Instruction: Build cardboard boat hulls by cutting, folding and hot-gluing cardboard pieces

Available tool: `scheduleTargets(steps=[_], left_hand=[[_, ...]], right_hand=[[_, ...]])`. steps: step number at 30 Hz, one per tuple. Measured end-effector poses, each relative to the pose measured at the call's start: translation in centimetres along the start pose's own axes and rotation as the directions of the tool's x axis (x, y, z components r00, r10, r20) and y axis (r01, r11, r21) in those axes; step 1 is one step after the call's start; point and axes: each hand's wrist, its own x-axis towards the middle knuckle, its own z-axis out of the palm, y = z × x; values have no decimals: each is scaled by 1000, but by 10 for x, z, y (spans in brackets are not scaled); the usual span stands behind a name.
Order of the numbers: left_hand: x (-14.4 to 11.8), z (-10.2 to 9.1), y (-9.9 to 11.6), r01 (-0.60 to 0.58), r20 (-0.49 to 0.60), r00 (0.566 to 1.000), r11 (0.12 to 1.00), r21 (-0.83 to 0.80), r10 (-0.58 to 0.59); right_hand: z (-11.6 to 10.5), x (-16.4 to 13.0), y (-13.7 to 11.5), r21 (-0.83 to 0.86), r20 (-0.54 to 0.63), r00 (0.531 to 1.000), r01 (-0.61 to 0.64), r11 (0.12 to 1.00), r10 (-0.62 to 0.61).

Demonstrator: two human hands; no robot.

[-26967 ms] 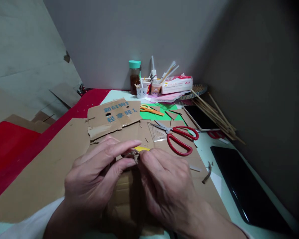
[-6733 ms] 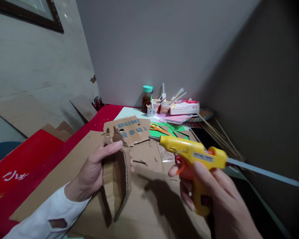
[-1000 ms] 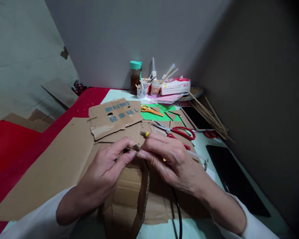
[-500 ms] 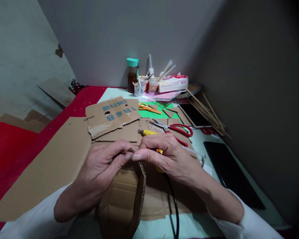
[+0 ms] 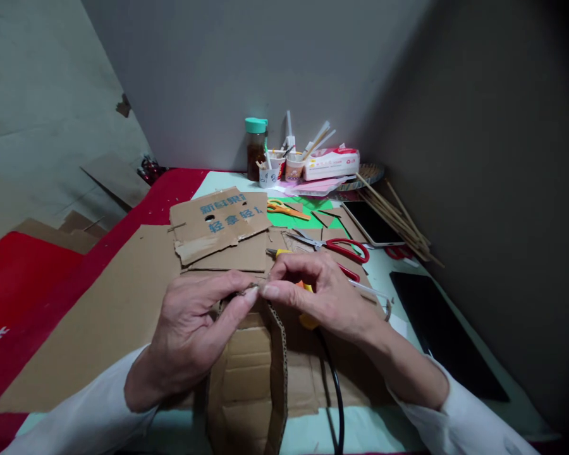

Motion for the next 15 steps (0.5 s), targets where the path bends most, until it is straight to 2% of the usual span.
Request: scheduleTargets(steps=[2,4,6,8,10,13,15], left_hand=[[-1,-1,1,-23,-15,1000,1000,8,23],[-3,-2,1,13,-25,1000,999,34,-12],[-5,-5,0,71,-41,997,996,47,-69],[-8,-6,-2,121,-70,990,993,12,-120],[-10,-8,-4,172,-79,981,983,-70,-177],[-11,-14,-4,243,-93,958,941,-236,-271],[-9,-19,-3,287,-53,944,891,-351,-325]], right_hand=[[0,0,0,74,-11,1000,14,997,-14],[-3,1,2,276,-62,997,62,959,-46],[-9,4,4,485,-206,977,150,861,-54],[-17,7,6,573,-375,927,239,784,-9],[-20,9,8,586,-441,897,259,768,34],[-14,7,10,533,-383,924,221,817,0],[-5,2,11,483,-318,947,205,851,-47]])
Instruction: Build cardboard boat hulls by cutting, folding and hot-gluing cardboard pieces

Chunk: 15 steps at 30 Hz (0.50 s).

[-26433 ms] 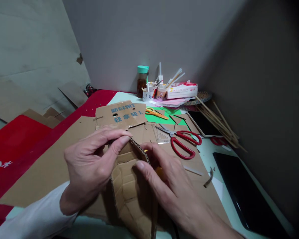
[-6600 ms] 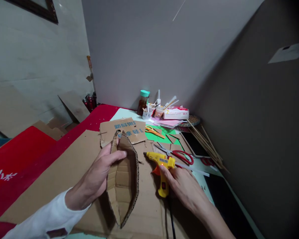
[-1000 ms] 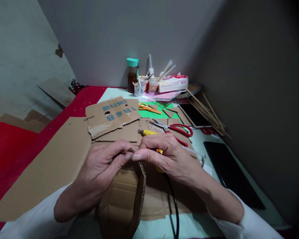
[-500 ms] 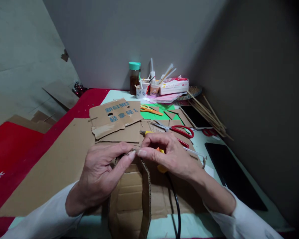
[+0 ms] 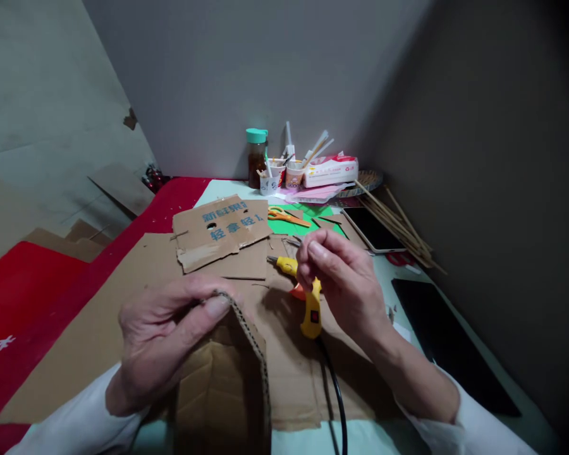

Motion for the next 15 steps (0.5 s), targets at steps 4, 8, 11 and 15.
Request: scheduleTargets(steps=[4,8,11,15], left_hand=[[5,-3,7,169,107,983,959,-229,-148],[8,4,5,222,-96,966,958,-181,-242],[10,8,1,174,-194,966,985,-12,-173],[13,8,-1,107,-218,975,951,290,-43]], right_hand=[[8,-13,5,-148,61,998,-27,989,36],[10,-14,6,-309,90,995,-20,951,50],[11,-10,3,-407,160,986,30,913,39],[12,-6,0,-532,224,974,128,837,-6]])
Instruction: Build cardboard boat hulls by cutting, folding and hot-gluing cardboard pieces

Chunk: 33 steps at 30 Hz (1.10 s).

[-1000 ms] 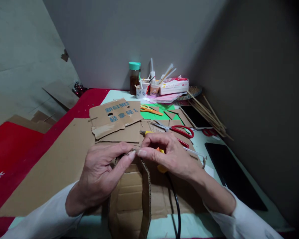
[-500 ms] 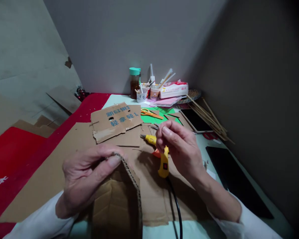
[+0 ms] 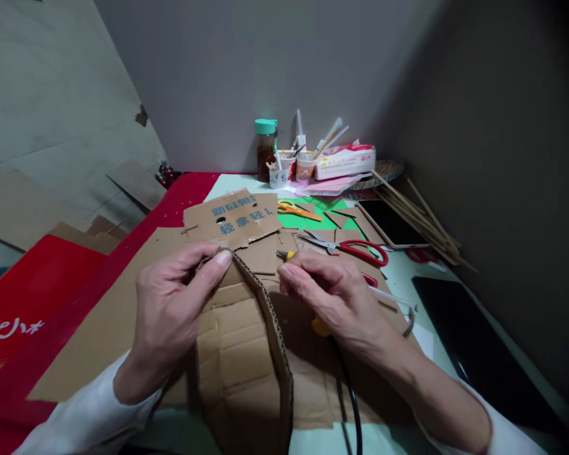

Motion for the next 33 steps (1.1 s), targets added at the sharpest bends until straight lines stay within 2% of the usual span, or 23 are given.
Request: scheduleTargets(steps=[2,4,8,11,17,23,28,33], left_hand=[[1,0,0,-43,-13,999,994,99,44],[2,1,1,-69,-11,997,985,157,72],[6,1,1,-60,-7,998,982,182,63],[7,0,1,-49,-13,999,984,172,52],[6,-2,0,-41,-11,999,985,170,44],[9,0,-3,-26,-4,1000,985,168,27],[10,2,-5,-61,39,998,982,180,55],[10,4,-5,-70,33,997,980,187,65]], right_hand=[[0,0,1,6,6,1000,-18,1000,18],[0,0,3,79,-7,999,-52,996,53],[1,-2,8,192,-29,996,-71,979,78],[0,-4,7,130,-37,995,-89,988,94],[-1,-8,0,-125,-17,996,-92,988,91],[4,-6,7,-150,15,990,-139,979,142],[2,-2,6,-182,-1,999,-33,983,33],[0,-3,7,-55,-70,997,-37,998,33]])
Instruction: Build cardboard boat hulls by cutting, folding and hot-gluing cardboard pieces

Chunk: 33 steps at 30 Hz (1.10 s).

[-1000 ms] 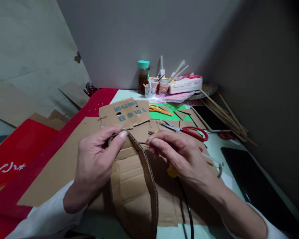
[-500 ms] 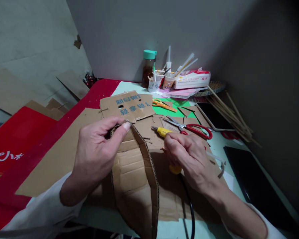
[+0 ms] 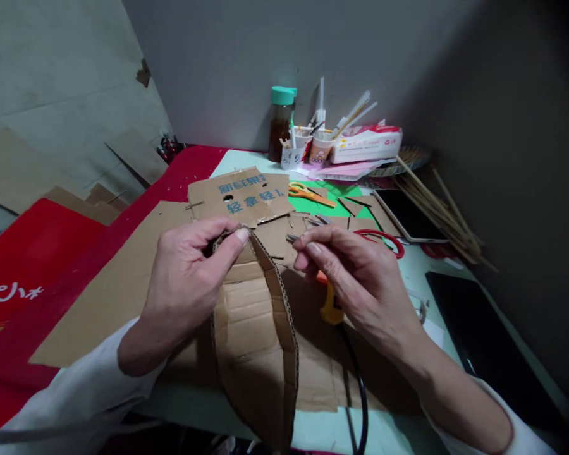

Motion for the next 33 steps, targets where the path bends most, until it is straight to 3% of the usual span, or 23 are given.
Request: scheduleTargets(steps=[5,12,15,20,23,26,33], left_hand=[[0,-1,2,-1,10,1000,1000,-11,1],[1,-1,2,21,1,1000,1000,-20,-21],[1,-1,1,8,20,1000,1000,-20,-7],[1,0,0,-26,38,999,999,-30,27],[0,0,-1,-31,30,999,999,-39,32],[-1,0,-1,-22,28,999,999,-33,23],[-2,-1,-1,-22,14,1000,1000,-18,23]], right_hand=[[1,-2,-2,74,4,998,-59,996,59],[10,-4,0,371,95,991,-121,921,92],[11,-6,3,323,73,995,-94,942,74],[11,-7,1,234,83,986,-158,959,142],[9,-5,-3,-18,-8,1000,-29,999,29],[6,-3,-6,-202,-80,992,80,976,-98],[8,-1,-2,-99,8,999,41,994,-41]])
